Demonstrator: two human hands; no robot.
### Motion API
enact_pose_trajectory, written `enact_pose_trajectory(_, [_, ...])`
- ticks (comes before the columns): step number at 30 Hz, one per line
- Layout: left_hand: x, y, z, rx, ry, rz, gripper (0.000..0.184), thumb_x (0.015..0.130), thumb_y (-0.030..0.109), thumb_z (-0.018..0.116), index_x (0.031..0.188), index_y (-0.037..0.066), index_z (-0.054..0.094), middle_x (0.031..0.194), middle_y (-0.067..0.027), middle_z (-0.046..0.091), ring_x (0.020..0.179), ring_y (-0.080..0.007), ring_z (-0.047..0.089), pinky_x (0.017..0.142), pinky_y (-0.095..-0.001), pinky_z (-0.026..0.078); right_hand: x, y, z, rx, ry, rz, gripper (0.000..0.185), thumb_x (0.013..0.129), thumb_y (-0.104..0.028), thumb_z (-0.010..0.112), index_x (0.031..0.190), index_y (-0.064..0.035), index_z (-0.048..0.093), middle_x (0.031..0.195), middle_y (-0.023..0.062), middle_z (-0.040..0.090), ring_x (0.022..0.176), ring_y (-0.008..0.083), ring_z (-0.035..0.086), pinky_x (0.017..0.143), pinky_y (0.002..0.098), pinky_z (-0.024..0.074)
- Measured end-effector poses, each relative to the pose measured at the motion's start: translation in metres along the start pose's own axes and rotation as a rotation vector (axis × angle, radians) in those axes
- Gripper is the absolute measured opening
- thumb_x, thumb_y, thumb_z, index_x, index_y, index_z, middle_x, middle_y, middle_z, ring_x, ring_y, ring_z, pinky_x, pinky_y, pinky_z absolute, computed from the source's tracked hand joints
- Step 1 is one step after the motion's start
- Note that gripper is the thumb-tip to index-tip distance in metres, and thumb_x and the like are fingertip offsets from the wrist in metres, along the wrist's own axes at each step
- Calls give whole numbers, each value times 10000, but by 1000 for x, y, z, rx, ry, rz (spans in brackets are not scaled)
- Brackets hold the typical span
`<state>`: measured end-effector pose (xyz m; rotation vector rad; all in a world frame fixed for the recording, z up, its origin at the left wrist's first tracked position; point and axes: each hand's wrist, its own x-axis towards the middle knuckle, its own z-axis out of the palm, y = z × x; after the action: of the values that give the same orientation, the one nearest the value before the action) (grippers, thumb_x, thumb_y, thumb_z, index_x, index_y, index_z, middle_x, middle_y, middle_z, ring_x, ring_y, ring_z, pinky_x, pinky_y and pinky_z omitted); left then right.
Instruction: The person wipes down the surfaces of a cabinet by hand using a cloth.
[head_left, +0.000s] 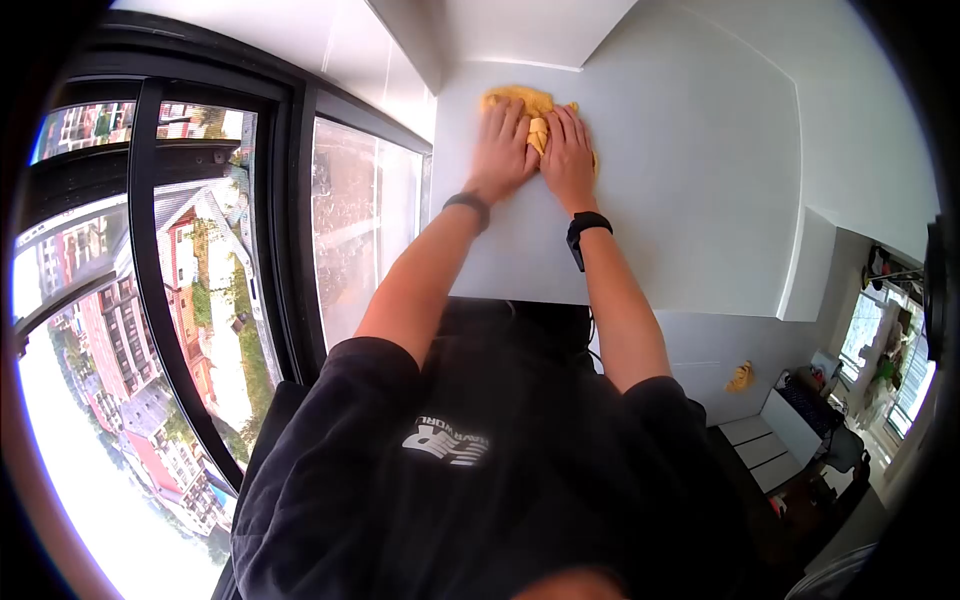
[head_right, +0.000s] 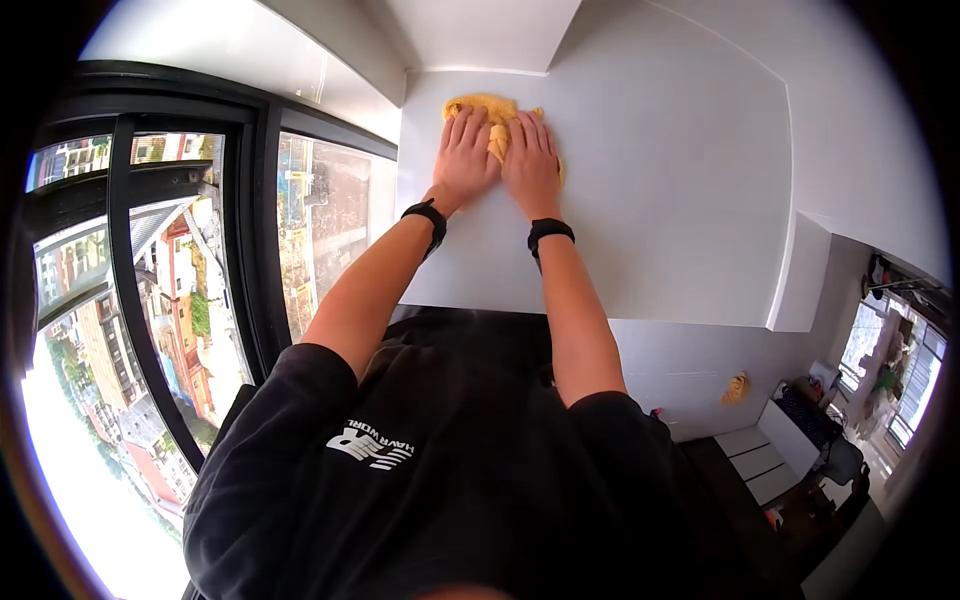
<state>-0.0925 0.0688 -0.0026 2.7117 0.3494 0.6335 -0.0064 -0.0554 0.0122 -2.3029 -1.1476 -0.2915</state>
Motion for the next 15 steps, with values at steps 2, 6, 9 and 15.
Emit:
enact_pose_trajectory(2, [1, 2, -3, 14, -14, -2, 464, 908, 240, 545, 1300, -2, 599, 1488, -177, 527, 1454, -374, 398, 1231, -533, 272, 2, 2, 0, -15, 10, -14, 330, 950, -98, 574, 1267, -16, 613, 1373, 129, 601, 1365, 314, 517, 1170, 460, 393])
enact_pose_trajectory(6, [8, 6, -14, -5, -13, 7, 447, 931, 253, 534, 1293, -2, 596, 1473, -177, 536, 1444, -377, 405, 1224, -535, 281, 10, -6, -8, 8, 5, 5, 324, 952, -96, 569, 1263, -19, 618, 1386, 133, 598, 1361, 314, 520, 1167, 456, 395])
enact_pose_trajectory(9, [10, 8, -17, 14, -1, -7, 444, 943, 261, 524, 1292, -6, 591, 1462, -174, 542, 1435, -382, 408, 1220, -536, 284, 13, -6, -6, 17, 38, -1, 324, 953, -95, 564, 1262, -20, 624, 1387, 126, 604, 1358, 305, 524, 1160, 445, 405])
enact_pose_trajectory(15, [34, 11, -17, 15, 57, -38, 439, 938, 266, 512, 1262, -15, 602, 1421, -173, 561, 1394, -380, 440, 1206, -537, 295, 34, 1, -8, -27, 100, -13, 316, 952, -109, 568, 1249, -31, 640, 1355, 90, 633, 1337, 270, 548, 1122, 414, 436])
